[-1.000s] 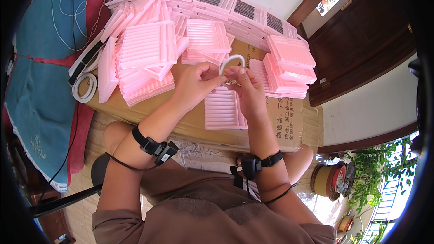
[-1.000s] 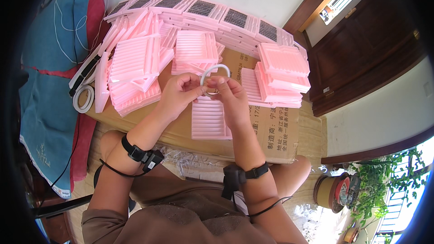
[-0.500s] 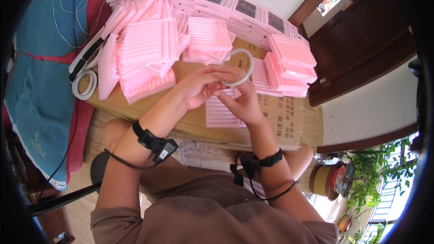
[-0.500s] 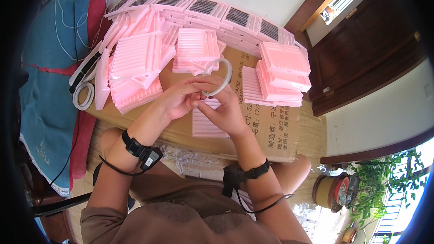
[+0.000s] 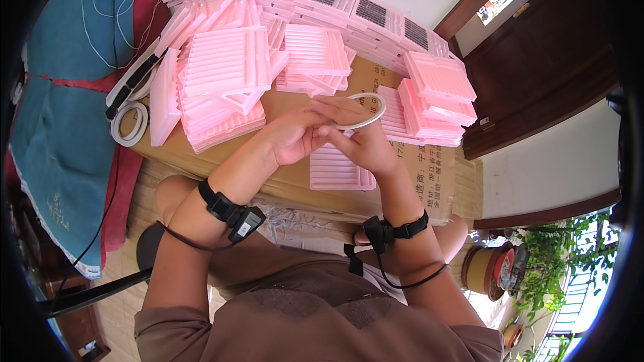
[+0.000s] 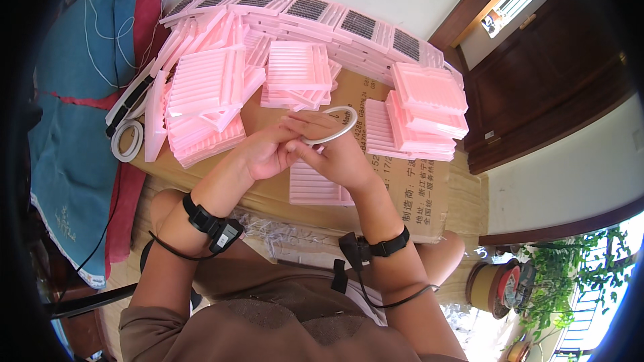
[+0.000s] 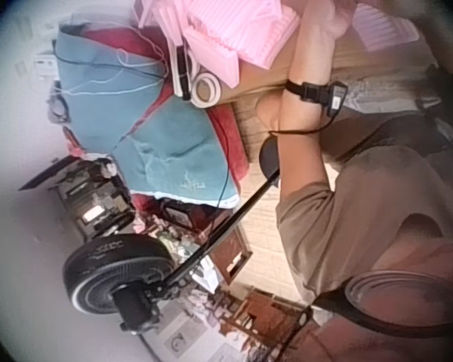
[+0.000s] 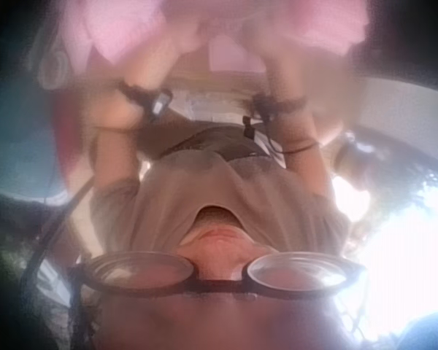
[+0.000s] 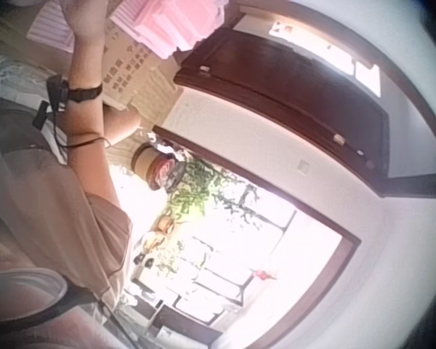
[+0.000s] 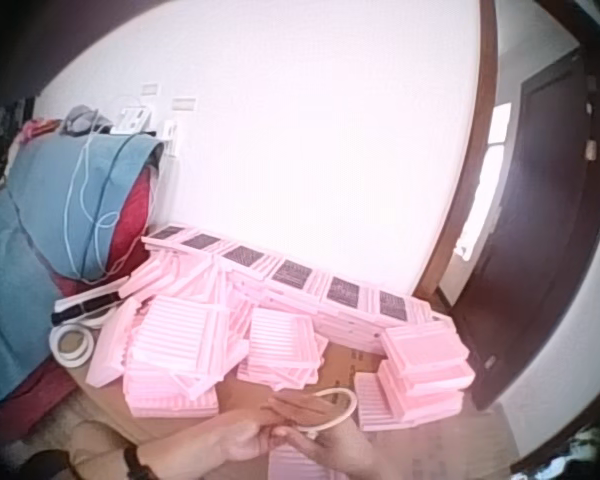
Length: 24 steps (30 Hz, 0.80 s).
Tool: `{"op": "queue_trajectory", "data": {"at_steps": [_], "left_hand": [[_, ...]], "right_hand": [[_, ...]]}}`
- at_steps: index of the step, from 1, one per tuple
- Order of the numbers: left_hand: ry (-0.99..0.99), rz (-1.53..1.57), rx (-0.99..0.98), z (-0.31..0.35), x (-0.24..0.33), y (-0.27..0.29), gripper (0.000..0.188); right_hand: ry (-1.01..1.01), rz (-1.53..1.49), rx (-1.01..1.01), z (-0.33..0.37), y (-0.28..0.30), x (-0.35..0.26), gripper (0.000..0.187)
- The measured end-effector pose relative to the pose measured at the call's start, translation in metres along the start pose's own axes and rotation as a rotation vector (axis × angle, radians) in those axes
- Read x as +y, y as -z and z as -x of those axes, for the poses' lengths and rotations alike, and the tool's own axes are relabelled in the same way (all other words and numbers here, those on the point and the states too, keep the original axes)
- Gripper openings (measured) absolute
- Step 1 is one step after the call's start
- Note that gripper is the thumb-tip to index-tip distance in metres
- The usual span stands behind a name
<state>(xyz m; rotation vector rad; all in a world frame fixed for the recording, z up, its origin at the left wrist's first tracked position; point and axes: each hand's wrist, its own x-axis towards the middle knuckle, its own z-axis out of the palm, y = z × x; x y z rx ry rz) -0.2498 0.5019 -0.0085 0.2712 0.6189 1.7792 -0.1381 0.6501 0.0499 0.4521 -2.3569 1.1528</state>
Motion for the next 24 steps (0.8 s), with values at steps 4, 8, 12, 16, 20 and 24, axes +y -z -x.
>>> {"op": "queue_trajectory", "data": {"at_steps": [4, 8, 12, 16, 20, 24], "left_hand": [[-0.033, 0.014, -0.073, -0.001, 0.004, -0.002, 0.028], [-0.110, -0.185, -0.019, 0.000, 0.003, -0.008, 0.033], [-0.157, -0.440, 0.028, 0.000, -0.001, -0.013, 0.036], [-0.165, -0.615, 0.047, 0.000, 0.000, -0.016, 0.032], [-0.212, -0.712, 0.074, 0.002, -0.003, -0.019, 0.027], [-0.240, -0.756, 0.129, 0.004, -0.004, -0.019, 0.025]], "right_hand": [[-0.101, -0.198, 0.194, 0.009, -0.002, 0.007, 0.031], [-0.219, -0.370, 0.187, 0.017, -0.003, 0.009, 0.033], [-0.274, -0.457, 0.148, 0.018, -0.001, 0.008, 0.047], [-0.312, -0.481, 0.135, 0.018, -0.001, 0.006, 0.057], [-0.353, -0.407, 0.132, 0.020, 0.002, 0.002, 0.055], [-0.364, -0.439, 0.166, 0.024, 0.001, 0.004, 0.045]]}}
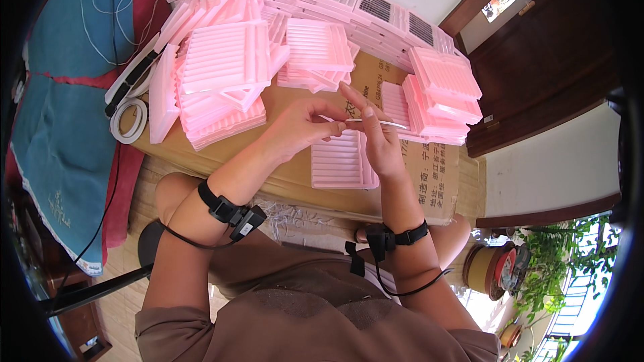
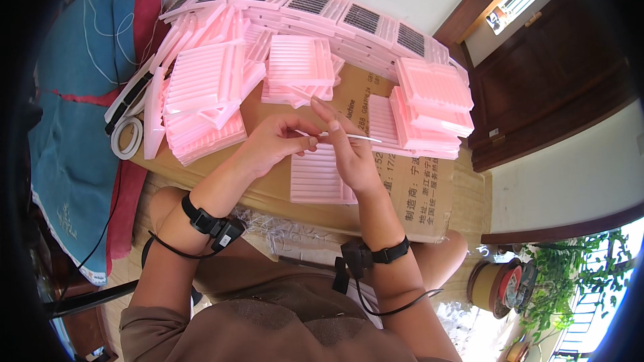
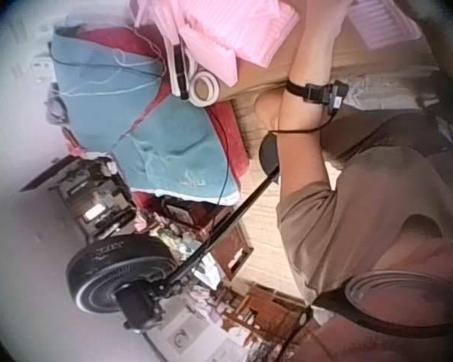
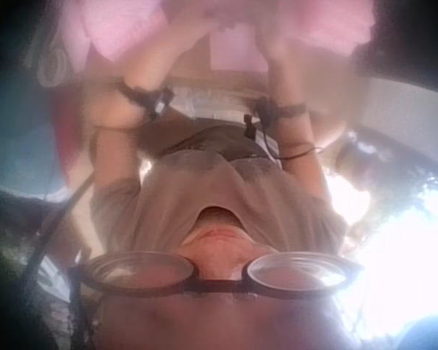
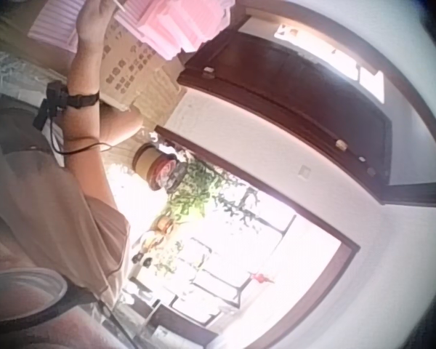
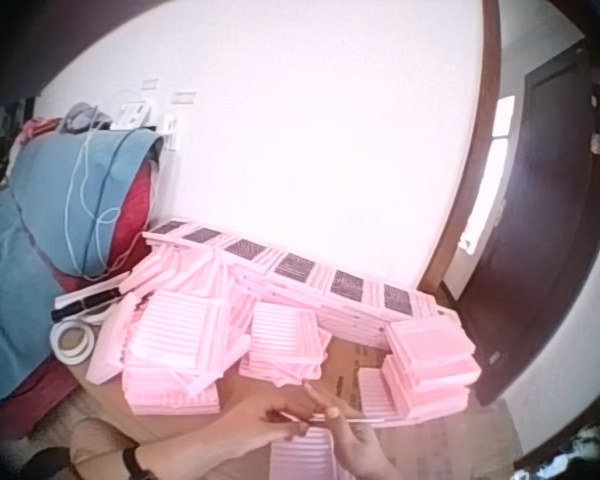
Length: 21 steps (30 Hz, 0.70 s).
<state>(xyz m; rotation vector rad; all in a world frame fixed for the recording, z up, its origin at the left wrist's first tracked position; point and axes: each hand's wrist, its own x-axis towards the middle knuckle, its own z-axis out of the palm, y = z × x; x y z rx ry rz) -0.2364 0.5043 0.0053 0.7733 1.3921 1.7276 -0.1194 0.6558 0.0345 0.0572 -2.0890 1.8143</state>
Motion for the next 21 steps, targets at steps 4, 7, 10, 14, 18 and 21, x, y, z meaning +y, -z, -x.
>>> {"op": "queue_trajectory", "data": {"at_steps": [4, 7, 10, 14, 18, 21], "left_hand": [[0.030, -0.004, -0.007, 0.000, -0.001, 0.001, 0.017], [0.022, -0.052, -0.005, -0.001, 0.000, 0.001, 0.013], [0.017, -0.173, 0.009, 0.000, 0.002, 0.003, 0.012], [0.050, -0.382, 0.007, 0.002, 0.009, 0.008, 0.012], [-0.006, -0.447, -0.024, 0.001, 0.011, 0.008, 0.014], [-0.072, -0.445, 0.001, 0.001, 0.008, 0.007, 0.017]], "right_hand": [[-0.007, -0.081, -0.001, 0.002, 0.001, 0.009, 0.040], [-0.045, -0.072, 0.045, 0.005, 0.003, 0.013, 0.033], [0.051, 0.359, 0.021, 0.005, 0.011, 0.013, 0.021], [-0.007, 0.325, 0.113, 0.013, 0.014, 0.013, 0.010], [0.020, 0.336, 0.129, 0.016, 0.014, 0.018, 0.007], [0.088, 0.418, 0.158, 0.017, 0.016, 0.024, 0.007]]}}
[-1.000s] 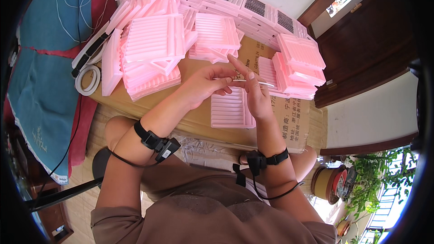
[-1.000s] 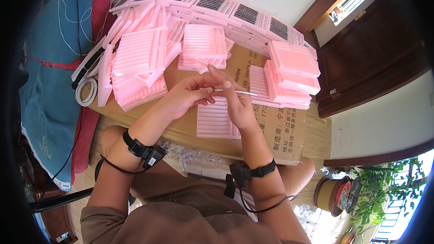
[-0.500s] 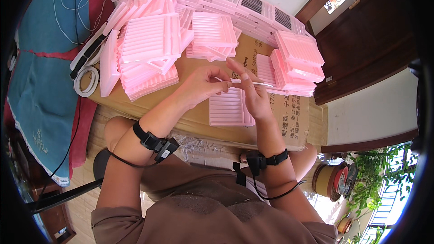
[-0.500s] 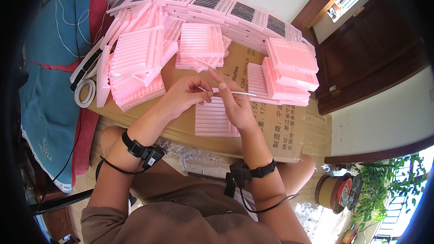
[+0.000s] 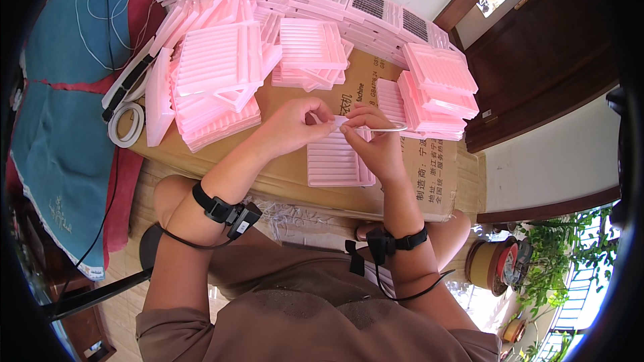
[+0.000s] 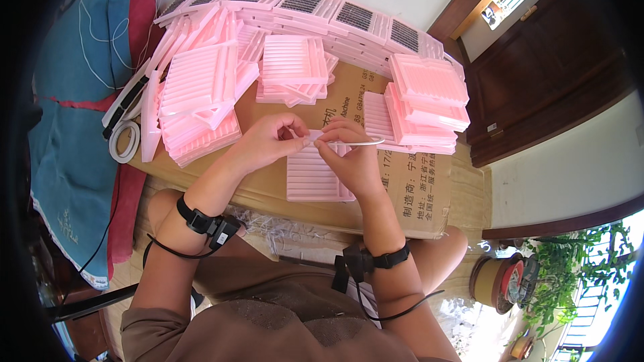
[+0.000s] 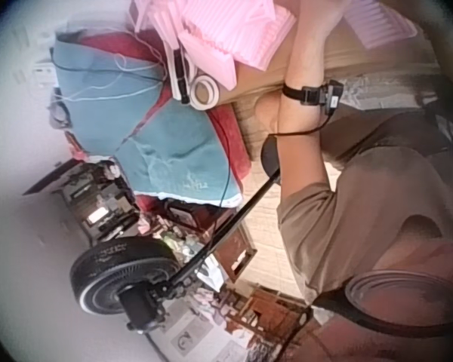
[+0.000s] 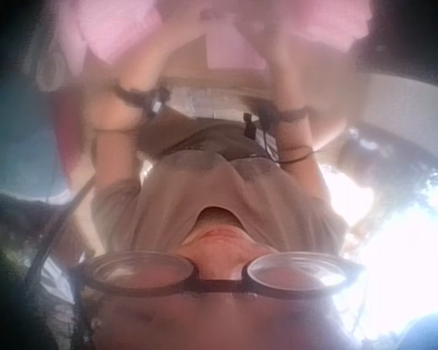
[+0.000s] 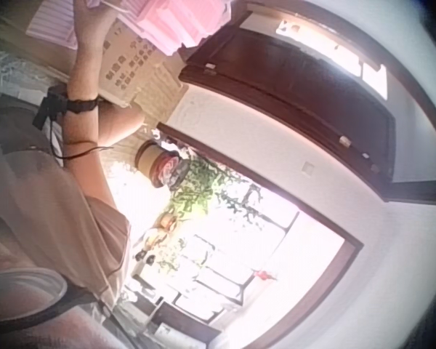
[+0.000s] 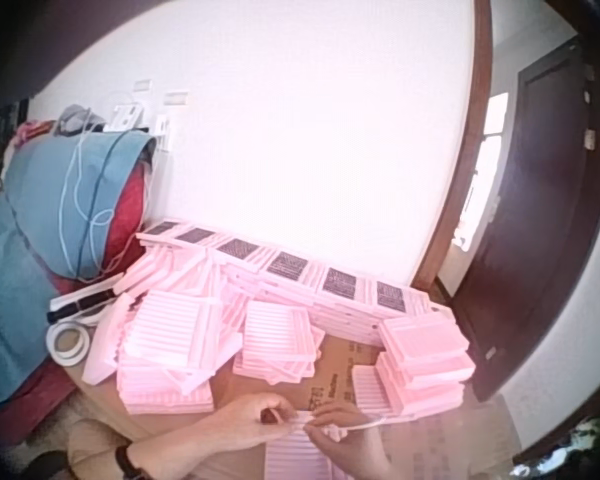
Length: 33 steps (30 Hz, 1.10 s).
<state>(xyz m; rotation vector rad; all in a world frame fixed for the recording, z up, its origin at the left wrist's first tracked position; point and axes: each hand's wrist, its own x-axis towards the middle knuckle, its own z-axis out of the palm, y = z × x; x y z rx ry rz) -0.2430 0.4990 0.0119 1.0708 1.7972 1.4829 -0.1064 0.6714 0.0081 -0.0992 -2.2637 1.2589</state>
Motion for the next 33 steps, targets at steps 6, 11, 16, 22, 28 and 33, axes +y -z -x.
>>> {"op": "queue_trajectory", "data": {"at_steps": [6, 11, 16, 22, 28, 33], "left_hand": [[-0.151, -0.501, 0.285, 0.000, -0.014, 0.004, 0.027], [-0.062, -0.629, 0.204, -0.002, -0.022, 0.007, 0.021], [0.017, -0.539, 0.112, 0.000, -0.018, 0.008, 0.016], [0.056, -0.492, 0.090, 0.000, -0.018, 0.011, 0.014], [0.070, -0.496, 0.085, -0.002, -0.020, 0.011, 0.014], [0.083, -0.488, 0.074, -0.002, -0.019, 0.012, 0.014]], "right_hand": [[-0.034, 0.088, 0.155, 0.003, 0.006, 0.013, 0.008], [-0.155, 0.088, 0.151, 0.011, 0.000, 0.020, 0.010], [-0.206, 0.084, 0.124, 0.012, -0.021, 0.031, 0.011], [-0.189, 0.308, 0.054, 0.014, -0.040, 0.029, 0.011], [-0.158, 0.422, 0.085, 0.016, -0.048, 0.026, 0.009], [-0.123, 0.448, 0.130, 0.018, -0.053, 0.027, 0.005]]}}
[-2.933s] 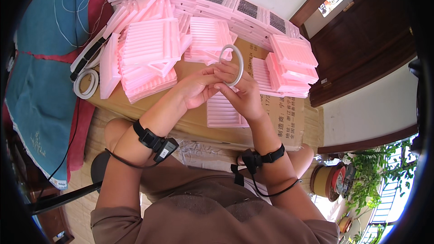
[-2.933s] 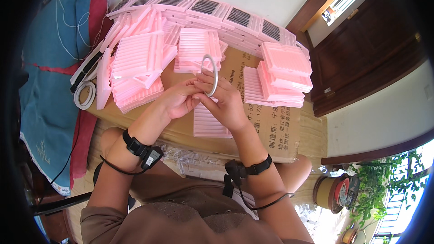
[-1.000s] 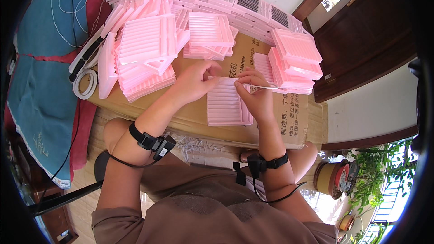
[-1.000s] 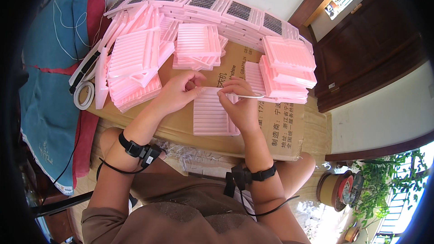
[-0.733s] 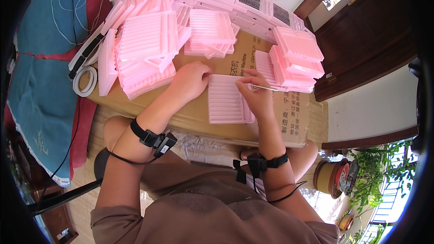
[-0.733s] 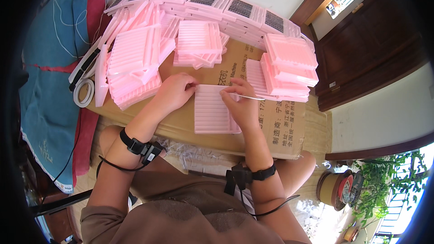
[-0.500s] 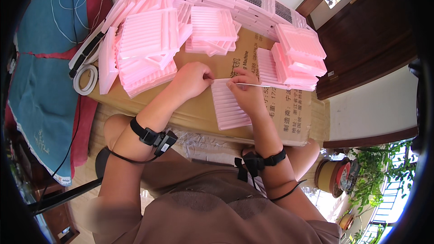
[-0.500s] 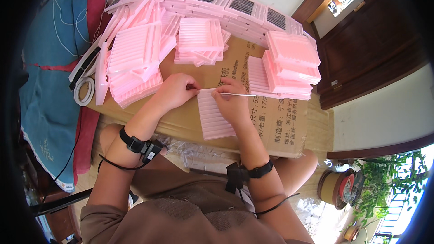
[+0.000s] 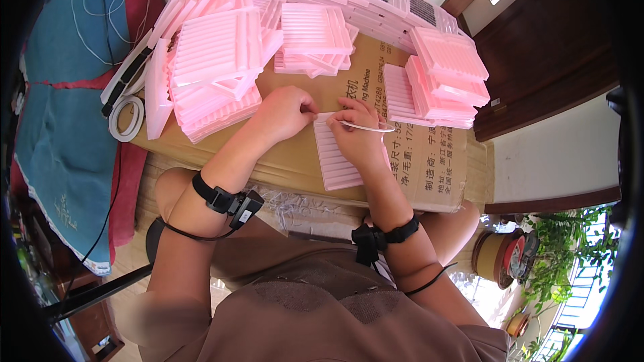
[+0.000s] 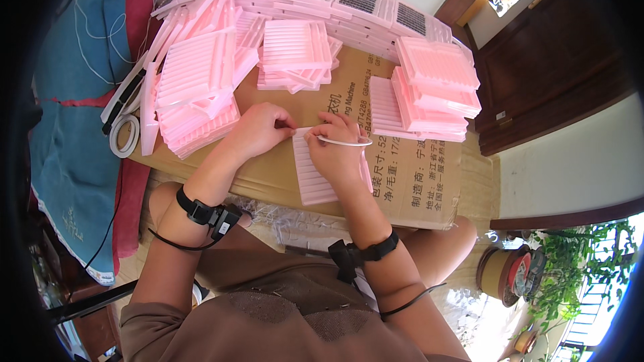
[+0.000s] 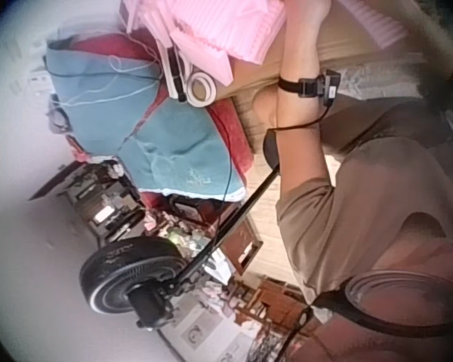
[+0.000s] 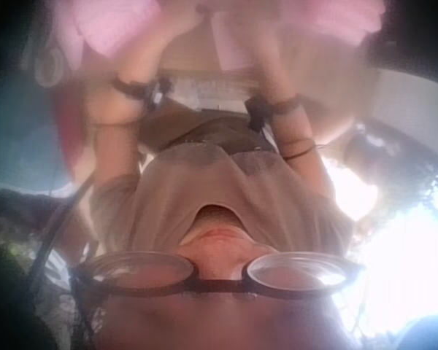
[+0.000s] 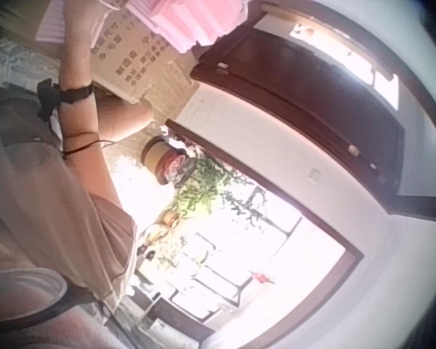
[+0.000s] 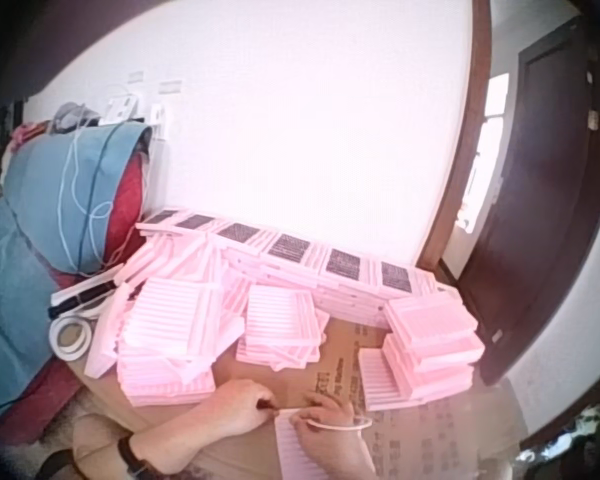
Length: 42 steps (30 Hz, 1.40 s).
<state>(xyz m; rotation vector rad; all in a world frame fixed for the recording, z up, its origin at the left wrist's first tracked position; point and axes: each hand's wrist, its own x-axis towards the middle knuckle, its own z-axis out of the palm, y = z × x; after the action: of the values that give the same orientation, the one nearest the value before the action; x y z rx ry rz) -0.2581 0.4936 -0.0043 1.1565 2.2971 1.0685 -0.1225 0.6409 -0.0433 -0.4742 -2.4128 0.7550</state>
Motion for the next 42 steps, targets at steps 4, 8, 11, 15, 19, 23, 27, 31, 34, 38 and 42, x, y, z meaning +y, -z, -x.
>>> {"op": "queue_trajectory", "data": {"at_steps": [4, 8, 11, 15, 19, 23, 27, 31, 34, 38, 42], "left_hand": [[-0.006, -0.011, -0.007, 0.0000, 0.0007, 0.0005, 0.014], [-0.015, -0.002, -0.020, 0.0004, -0.0001, 0.0017, 0.016], [-0.002, 0.012, -0.036, 0.0004, -0.0001, 0.0021, 0.017], [0.027, 0.033, -0.052, 0.0009, 0.0019, 0.0032, 0.018], [0.022, 0.015, -0.049, 0.0018, 0.0049, 0.0044, 0.018], [0.027, 0.018, -0.054, 0.0025, 0.0061, 0.0054, 0.018], [0.030, 0.040, -0.048, 0.0028, 0.0056, 0.0048, 0.018], [0.035, 0.030, -0.047, 0.0021, 0.0044, 0.0032, 0.018], [0.032, 0.035, -0.049, 0.0018, 0.0036, 0.0029, 0.019], [0.021, 0.029, -0.045, 0.0021, 0.0041, 0.0029, 0.019], [0.005, -0.014, -0.021, 0.0038, 0.0063, 0.0022, 0.020]], "right_hand": [[0.005, -0.002, 0.018, 0.0011, -0.0005, -0.0004, 0.004], [-0.014, -0.011, 0.009, 0.0017, -0.0004, -0.0022, 0.004], [-0.034, -0.028, 0.002, 0.0016, 0.0004, -0.0036, 0.004], [-0.049, -0.039, -0.003, 0.0016, 0.0019, -0.0060, 0.004], [-0.063, -0.055, -0.015, 0.0015, 0.0030, -0.0080, 0.004], [-0.059, -0.039, -0.024, 0.0018, 0.0039, -0.0067, 0.004], [-0.069, -0.084, -0.024, 0.0016, 0.0019, -0.0035, 0.004], [-0.075, -0.072, -0.023, 0.0013, -0.0007, -0.0020, 0.005], [-0.077, -0.073, -0.009, 0.0018, -0.0015, -0.0030, 0.005], [-0.069, -0.012, -0.002, 0.0021, -0.0010, -0.0042, 0.004], [-0.058, 0.003, 0.014, 0.0022, -0.0020, -0.0050, 0.004]]}}
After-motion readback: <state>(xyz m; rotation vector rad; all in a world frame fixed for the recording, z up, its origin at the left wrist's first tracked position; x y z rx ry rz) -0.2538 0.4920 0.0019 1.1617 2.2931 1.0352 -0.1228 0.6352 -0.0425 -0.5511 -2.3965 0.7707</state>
